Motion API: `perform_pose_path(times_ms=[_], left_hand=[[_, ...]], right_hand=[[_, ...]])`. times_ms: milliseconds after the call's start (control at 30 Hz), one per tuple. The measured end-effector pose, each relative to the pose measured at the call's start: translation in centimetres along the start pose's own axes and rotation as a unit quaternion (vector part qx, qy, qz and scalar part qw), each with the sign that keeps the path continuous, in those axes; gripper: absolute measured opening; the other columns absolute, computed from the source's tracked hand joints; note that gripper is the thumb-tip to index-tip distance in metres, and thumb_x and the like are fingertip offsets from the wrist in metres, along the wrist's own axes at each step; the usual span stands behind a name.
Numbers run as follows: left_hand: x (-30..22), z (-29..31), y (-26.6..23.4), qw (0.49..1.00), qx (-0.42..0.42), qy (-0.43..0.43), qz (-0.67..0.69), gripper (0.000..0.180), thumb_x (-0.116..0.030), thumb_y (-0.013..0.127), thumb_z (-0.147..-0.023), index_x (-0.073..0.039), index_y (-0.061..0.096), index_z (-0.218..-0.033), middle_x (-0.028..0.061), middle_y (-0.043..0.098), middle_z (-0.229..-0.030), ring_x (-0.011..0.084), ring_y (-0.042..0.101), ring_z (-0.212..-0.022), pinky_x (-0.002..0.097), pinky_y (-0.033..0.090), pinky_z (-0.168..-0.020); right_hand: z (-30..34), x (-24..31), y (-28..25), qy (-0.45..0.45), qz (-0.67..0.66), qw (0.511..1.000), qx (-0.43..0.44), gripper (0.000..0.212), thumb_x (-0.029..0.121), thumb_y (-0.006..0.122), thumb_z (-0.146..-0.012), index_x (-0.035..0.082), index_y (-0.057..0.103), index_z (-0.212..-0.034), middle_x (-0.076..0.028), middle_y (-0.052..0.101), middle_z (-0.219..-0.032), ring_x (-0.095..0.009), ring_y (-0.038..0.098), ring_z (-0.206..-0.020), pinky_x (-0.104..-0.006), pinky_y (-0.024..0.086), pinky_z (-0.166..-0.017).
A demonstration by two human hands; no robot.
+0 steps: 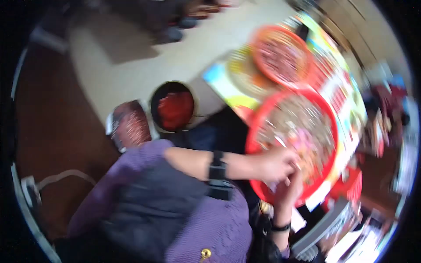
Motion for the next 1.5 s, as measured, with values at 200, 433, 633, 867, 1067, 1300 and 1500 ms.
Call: perform_pose_path(times_ms=[200, 433, 633, 867, 1067, 1300, 1500], left_hand=[[1.5, 2.0, -1.7, 0.977, -0.047, -0.193, 0.073, 0.024, -0.005, 0.056, -0.091, 0.003, 0.055, -0.114, 0.0071, 0.064, -0.091, 0.0099, 0.062, -0.074, 0.0221, 0.052, -0.068], [0.1, 2.5, -1.1, 0.969, -0.053, -0.232, 0.063, 0.026, -0.003, 0.053, -0.090, 0.003, 0.053, -0.116, 0.0063, 0.061, -0.094, 0.0099, 0.061, -0.076, 0.0226, 0.052, -0.071], [-0.1, 2.5, -0.9, 0.964, -0.071, -0.246, 0.070, 0.025, -0.002, 0.053, -0.090, 0.002, 0.054, -0.114, 0.0062, 0.060, -0.095, 0.0098, 0.061, -0.077, 0.0229, 0.052, -0.073], [0.3, 2.3, -1.2, 0.971, -0.066, -0.222, 0.066, 0.023, -0.001, 0.055, -0.090, 0.002, 0.054, -0.113, 0.0067, 0.061, -0.096, 0.0099, 0.062, -0.078, 0.0221, 0.053, -0.072], [0.1, 2.2, -1.0, 0.975, -0.064, -0.182, 0.107, 0.024, -0.001, 0.056, -0.090, 0.003, 0.054, -0.114, 0.0089, 0.062, -0.100, 0.0117, 0.064, -0.082, 0.0234, 0.054, -0.075], [0.2, 2.3, -1.0, 0.976, -0.065, -0.190, 0.089, 0.024, -0.001, 0.053, -0.092, 0.003, 0.054, -0.115, 0.0104, 0.063, -0.102, 0.0136, 0.065, -0.084, 0.0258, 0.055, -0.079], [-0.2, 2.4, -0.8, 0.972, -0.080, -0.193, 0.103, 0.023, -0.001, 0.049, -0.094, 0.003, 0.054, -0.116, 0.0099, 0.063, -0.099, 0.0153, 0.066, -0.085, 0.0267, 0.055, -0.079]], right_hand=[[-0.8, 1.3, -1.6, 0.073, -0.259, 0.960, -0.078, 0.010, 0.008, 0.056, -0.093, 0.002, 0.048, -0.091, -0.007, 0.061, -0.081, -0.013, 0.061, -0.074, -0.0256, 0.049, -0.065], [0.5, 0.6, -0.1, 0.188, -0.523, 0.830, -0.040, 0.012, 0.010, 0.060, -0.091, 0.003, 0.050, -0.090, -0.003, 0.060, -0.082, -0.010, 0.060, -0.072, -0.0230, 0.051, -0.064], [0.2, 1.3, 0.1, 0.173, -0.539, 0.822, -0.055, 0.013, 0.010, 0.062, -0.090, 0.003, 0.051, -0.090, -0.003, 0.060, -0.081, -0.008, 0.059, -0.071, -0.0219, 0.050, -0.064], [-0.1, 1.6, 0.3, 0.169, -0.543, 0.821, -0.047, 0.012, 0.010, 0.061, -0.091, 0.003, 0.051, -0.090, -0.002, 0.059, -0.080, -0.007, 0.057, -0.070, -0.0203, 0.049, -0.062], [-0.1, 1.3, 0.7, 0.143, -0.475, 0.868, -0.032, 0.011, 0.012, 0.058, -0.093, 0.003, 0.053, -0.092, 0.001, 0.058, -0.080, -0.004, 0.054, -0.068, -0.0181, 0.045, -0.059], [-0.1, 1.5, 0.4, 0.137, -0.411, 0.901, -0.012, 0.012, 0.013, 0.054, -0.095, 0.002, 0.055, -0.099, 0.002, 0.057, -0.081, -0.004, 0.052, -0.072, -0.0194, 0.044, -0.061], [0.0, 1.8, -0.8, 0.060, -0.332, 0.939, -0.071, 0.016, 0.009, 0.057, -0.091, 0.000, 0.055, -0.104, -0.006, 0.057, -0.091, -0.012, 0.057, -0.078, -0.0245, 0.047, -0.069]])
Point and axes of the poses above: each hand's wrist, its own z-axis away from the middle knuckle, its own y-axis out of the palm, x = y × z, the point moved 7 cm from there along -z, towards the middle knuckle
